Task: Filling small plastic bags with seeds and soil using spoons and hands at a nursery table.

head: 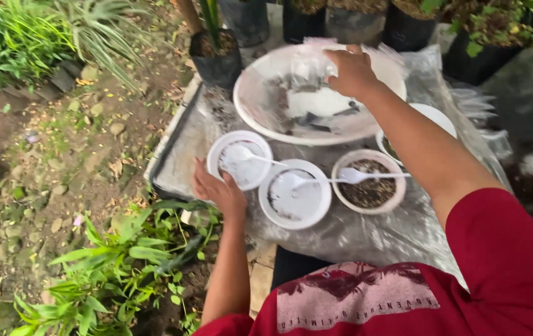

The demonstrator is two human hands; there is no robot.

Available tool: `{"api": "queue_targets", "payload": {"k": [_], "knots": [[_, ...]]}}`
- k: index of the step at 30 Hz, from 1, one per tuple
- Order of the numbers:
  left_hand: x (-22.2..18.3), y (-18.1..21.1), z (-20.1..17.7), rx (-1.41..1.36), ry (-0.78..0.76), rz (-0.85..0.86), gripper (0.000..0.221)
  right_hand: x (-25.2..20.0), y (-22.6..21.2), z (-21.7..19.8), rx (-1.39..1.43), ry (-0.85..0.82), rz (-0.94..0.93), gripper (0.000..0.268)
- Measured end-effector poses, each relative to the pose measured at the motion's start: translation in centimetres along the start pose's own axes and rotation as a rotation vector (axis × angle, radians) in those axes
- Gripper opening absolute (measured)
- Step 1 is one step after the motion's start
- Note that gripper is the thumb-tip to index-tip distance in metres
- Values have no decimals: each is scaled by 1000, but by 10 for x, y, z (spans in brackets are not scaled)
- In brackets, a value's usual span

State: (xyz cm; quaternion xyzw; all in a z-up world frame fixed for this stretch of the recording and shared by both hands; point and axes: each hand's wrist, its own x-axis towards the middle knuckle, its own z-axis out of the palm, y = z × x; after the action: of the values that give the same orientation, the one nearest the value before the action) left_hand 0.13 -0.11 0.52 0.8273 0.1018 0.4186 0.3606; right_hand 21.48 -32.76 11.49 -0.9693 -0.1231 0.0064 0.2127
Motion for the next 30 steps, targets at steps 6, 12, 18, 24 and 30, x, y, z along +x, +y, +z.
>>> {"api": "queue_targets", "payload": {"k": [6, 12, 18, 24, 30], "knots": [[4, -1, -3, -135, -73, -116, 99, 73, -17, 29, -42, 133, -237, 49], [8, -4, -2, -136, -127, -129, 93, 126, -38, 44, -51, 99, -287, 16], [12, 4, -6, -146, -140, -129, 97, 158, -18, 60, 27, 232, -388, 31], [6, -7, -3, -118, -79, -32, 80, 71, -38, -10, 3, 478, -675, 18], [-1, 15, -8, 251, 91, 360, 58, -70, -62, -77, 201, 454, -689, 22]]}}
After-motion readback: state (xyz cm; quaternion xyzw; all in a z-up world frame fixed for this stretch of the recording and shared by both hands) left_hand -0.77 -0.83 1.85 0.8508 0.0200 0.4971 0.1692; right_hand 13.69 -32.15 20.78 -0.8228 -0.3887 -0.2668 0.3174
